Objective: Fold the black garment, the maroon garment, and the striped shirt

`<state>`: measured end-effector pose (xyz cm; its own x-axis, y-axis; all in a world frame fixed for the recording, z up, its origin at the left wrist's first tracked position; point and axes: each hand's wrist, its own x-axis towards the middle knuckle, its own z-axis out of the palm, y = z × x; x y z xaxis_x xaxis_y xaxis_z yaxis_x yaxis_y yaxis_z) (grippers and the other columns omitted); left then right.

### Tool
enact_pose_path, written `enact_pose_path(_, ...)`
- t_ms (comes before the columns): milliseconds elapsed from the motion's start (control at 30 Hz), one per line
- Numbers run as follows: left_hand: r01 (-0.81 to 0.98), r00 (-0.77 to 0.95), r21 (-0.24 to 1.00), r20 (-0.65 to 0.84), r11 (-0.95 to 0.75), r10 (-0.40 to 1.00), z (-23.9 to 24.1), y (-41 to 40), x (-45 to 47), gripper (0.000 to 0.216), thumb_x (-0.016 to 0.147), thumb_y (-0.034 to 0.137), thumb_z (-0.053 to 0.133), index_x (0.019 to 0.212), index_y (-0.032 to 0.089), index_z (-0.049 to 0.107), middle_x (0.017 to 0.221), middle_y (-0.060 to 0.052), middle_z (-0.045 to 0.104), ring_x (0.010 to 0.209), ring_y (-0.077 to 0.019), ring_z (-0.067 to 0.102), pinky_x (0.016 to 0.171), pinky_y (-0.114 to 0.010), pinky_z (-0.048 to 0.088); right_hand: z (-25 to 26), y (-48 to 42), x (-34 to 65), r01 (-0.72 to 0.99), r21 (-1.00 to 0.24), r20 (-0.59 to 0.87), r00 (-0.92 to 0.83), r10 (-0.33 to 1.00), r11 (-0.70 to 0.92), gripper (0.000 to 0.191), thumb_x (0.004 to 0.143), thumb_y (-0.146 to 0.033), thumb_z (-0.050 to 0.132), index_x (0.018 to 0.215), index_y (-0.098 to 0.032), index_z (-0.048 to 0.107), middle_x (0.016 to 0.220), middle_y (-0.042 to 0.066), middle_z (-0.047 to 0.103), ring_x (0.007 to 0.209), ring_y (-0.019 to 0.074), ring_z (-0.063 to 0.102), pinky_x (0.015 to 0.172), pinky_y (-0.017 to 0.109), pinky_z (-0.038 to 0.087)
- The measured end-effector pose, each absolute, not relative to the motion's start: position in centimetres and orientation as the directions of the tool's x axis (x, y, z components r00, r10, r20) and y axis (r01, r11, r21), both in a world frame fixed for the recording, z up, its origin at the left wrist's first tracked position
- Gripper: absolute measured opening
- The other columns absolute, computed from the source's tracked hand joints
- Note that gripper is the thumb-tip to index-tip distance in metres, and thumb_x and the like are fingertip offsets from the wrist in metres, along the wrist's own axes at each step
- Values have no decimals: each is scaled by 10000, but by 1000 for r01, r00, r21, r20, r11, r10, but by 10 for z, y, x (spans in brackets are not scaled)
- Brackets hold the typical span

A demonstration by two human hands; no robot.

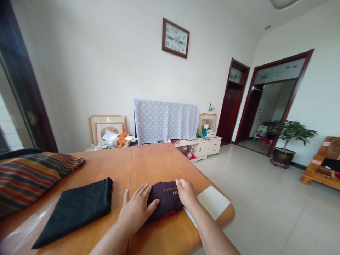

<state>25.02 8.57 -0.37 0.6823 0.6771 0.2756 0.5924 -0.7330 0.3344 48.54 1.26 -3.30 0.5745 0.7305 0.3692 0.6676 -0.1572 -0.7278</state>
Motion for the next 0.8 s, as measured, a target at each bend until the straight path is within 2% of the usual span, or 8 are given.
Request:
enact_pose_path(100,566,661,409,294,-716,690,-5,84,251,621,912,585,450,1403,212,526,1515,-156,441,1446,-332,315,1149,-676,-6,-33,11,485,652,-744,360,573,736,-144,463,928,-563,382,649,-223,526,643,17,612,612,184,541,613,281,380)
enact_pose_path(167,502,631,547,298,-670,717,-6,89,250,616,910,597,456,1397,226,529,1515,-138,449,1449,-314,316,1175,-627,36,-32,8,487,641,-744,356,618,701,-187,467,922,-574,383,667,-224,559,646,24,626,619,194,558,617,288,390)
enact_pose_path(267,298,481,823,308,-484,821,-8,106,245,552,931,578,420,1314,217,587,1436,-123,545,1386,-275,427,1172,-491,242,-26,1,489,628,-743,394,692,605,-234,400,897,-556,429,803,-233,645,751,42,687,713,220,614,681,302,428)
enact_pose_path(367,88,255,972,188,-217,948,-8,123,238,441,917,524,432,1092,181,646,1199,-133,674,1143,-267,623,980,-401,474,-14,-1,480,663,-729,483,675,558,-171,348,881,-496,464,949,-237,685,928,62,724,859,237,643,785,319,453)
enact_pose_path(433,21,191,999,38,-43,981,-7,130,235,367,889,485,467,1000,171,619,1047,-125,687,923,-237,677,784,-355,539,-2,0,466,700,-707,528,618,583,-102,333,889,-470,465,956,-235,692,966,64,725,893,236,641,816,321,454)
enact_pose_path(567,-6,246,988,-147,153,958,-6,130,233,231,857,340,492,997,172,565,844,-61,634,605,-134,604,553,-252,483,20,11,430,726,-687,544,490,681,26,316,914,-448,462,921,-234,694,936,70,725,883,238,638,799,309,461)
enact_pose_path(700,97,322,985,-165,140,932,-12,132,230,210,761,196,530,965,175,570,680,-14,601,519,-125,555,491,-221,416,31,27,405,792,-607,545,355,760,65,295,944,-393,437,936,-244,692,957,69,716,901,228,633,816,301,447)
enact_pose_path(800,227,438,974,-111,10,892,-20,136,222,164,671,147,565,827,177,603,584,7,580,498,-125,531,474,-207,359,30,43,393,857,-513,475,246,845,39,326,974,-381,399,916,-253,693,932,67,708,886,219,625,799,298,426)
